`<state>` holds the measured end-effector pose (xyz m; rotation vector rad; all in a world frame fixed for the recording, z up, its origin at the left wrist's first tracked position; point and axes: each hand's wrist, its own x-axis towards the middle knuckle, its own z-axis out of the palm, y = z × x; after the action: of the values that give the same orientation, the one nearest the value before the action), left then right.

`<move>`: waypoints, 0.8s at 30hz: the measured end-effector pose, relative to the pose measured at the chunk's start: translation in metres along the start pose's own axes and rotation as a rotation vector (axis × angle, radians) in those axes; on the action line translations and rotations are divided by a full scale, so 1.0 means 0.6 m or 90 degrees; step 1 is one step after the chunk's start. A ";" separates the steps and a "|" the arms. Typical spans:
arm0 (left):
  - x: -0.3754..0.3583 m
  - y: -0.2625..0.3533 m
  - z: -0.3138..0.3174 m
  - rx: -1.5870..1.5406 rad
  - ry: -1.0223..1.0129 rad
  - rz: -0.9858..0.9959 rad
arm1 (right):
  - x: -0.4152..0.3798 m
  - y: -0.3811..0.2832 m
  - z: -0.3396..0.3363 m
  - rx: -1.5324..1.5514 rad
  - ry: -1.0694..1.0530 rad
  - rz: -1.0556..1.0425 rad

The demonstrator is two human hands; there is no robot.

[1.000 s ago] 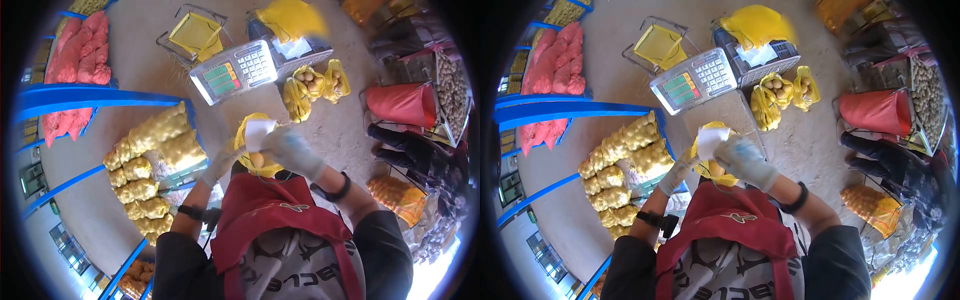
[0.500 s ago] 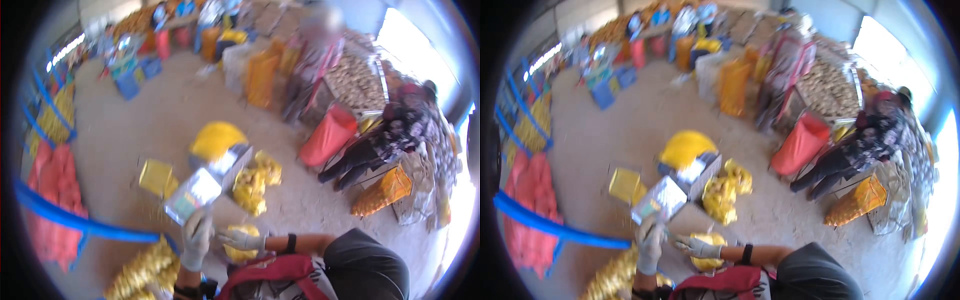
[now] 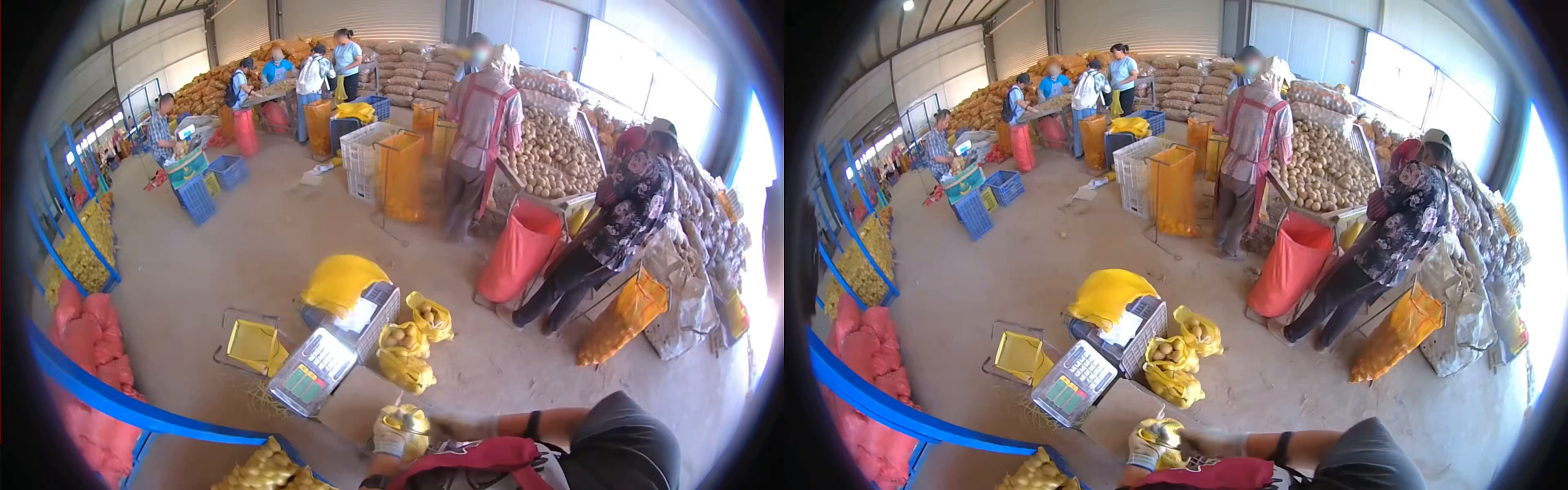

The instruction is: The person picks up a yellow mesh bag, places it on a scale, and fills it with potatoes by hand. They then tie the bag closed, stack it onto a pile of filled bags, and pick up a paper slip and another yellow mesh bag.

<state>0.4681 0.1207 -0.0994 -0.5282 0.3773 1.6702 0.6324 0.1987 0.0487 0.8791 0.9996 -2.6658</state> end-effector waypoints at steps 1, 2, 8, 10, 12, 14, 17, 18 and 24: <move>-0.023 -0.002 0.020 -0.054 0.140 -0.014 | -0.038 -0.019 -0.004 0.176 -0.012 0.001; -0.058 0.001 0.054 -0.050 0.192 -0.070 | -0.059 -0.014 -0.022 0.199 0.036 0.038; -0.081 0.024 -0.023 0.167 0.155 -0.348 | 0.003 0.223 -0.293 0.250 -0.062 0.263; -0.102 0.022 0.019 0.284 0.240 -0.341 | 0.013 0.209 -0.250 0.295 -0.007 0.189; -0.112 0.035 0.068 0.331 0.240 -0.284 | 0.027 0.183 -0.233 0.334 0.058 0.125; -0.080 0.044 0.008 0.405 0.307 -0.292 | 0.053 0.169 -0.270 0.289 0.119 0.147; -0.092 0.072 0.034 1.278 -0.048 -0.380 | 0.125 0.163 -0.306 0.229 0.195 0.170; -0.103 0.075 0.068 1.280 -0.042 -0.379 | 0.154 0.167 -0.293 0.215 0.213 0.167; -0.082 0.056 0.122 1.962 -0.447 -0.110 | 0.380 -0.053 -0.112 -0.739 0.102 -0.118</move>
<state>0.4313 0.1129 -0.0130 2.0334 1.4802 -0.4036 0.4678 0.2783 -0.1060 0.6921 2.3217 -1.5779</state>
